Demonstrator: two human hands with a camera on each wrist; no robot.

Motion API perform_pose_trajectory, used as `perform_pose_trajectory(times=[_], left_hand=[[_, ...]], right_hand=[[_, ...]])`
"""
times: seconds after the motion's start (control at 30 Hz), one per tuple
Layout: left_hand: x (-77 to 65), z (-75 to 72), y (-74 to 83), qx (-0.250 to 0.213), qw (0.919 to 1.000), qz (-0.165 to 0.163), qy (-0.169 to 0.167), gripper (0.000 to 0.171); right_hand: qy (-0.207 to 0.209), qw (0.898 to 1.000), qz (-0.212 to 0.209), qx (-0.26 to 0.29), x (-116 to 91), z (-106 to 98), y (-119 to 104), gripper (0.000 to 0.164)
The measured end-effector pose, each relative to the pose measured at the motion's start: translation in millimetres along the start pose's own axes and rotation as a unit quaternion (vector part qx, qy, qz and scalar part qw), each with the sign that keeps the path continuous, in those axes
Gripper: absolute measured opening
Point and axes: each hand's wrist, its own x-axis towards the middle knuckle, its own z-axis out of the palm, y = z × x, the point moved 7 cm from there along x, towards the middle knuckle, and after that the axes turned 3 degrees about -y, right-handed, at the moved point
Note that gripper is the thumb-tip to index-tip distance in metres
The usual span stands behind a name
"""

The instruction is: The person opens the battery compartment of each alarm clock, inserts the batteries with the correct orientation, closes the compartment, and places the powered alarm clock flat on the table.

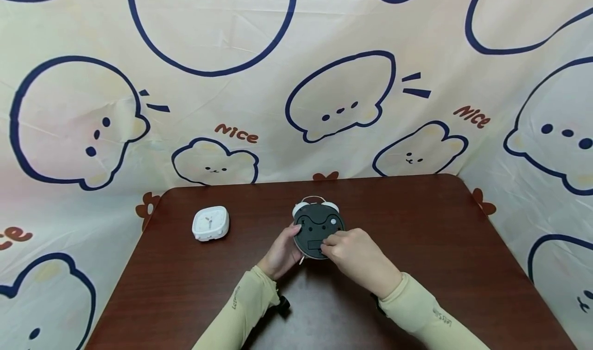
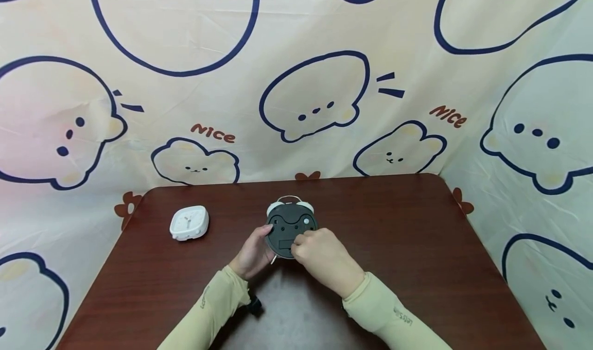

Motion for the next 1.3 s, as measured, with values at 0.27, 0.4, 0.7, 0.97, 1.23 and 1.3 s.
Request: perform_pose_trajectory(times=[0.27,0.4,0.7,0.97,1.23,1.3], left_hand=[[1.0,-1.9,0.2,-0.009,0.9999,0.002,-0.005,0.064],[0.5,-1.5,1.2,-0.011,0.9999,0.003,-0.003,0.065],[-0.1,-0.6,1.7,-0.022,0.9997,0.008,-0.005,0.063],[-0.2,-1.8,1.2,-0.028,0.9996,0.009,0.003,0.063],[-0.6,-3.0,1.1,-0.025,0.9996,0.008,0.007,0.062],[-0.6,-3.1,1.6,-0.022,0.9997,0.01,0.003,0.062]], right_hand=[[-0.013,1.0,0.002,-0.01,-0.7,2.9,-1.8,0.019],[-0.007,1.0,0.003,-0.004,-1.5,2.2,-0.2,0.018],[-0.007,1.0,0.001,0.01,-2.6,2.0,0.5,0.017],[0.001,1.0,0.002,0.02,-3.1,3.4,2.2,0.018],[0.013,1.0,0.001,0.026,-1.8,4.4,2.8,0.017],[0.015,1.0,-0.001,0.026,-2.1,5.1,2.9,0.017]])
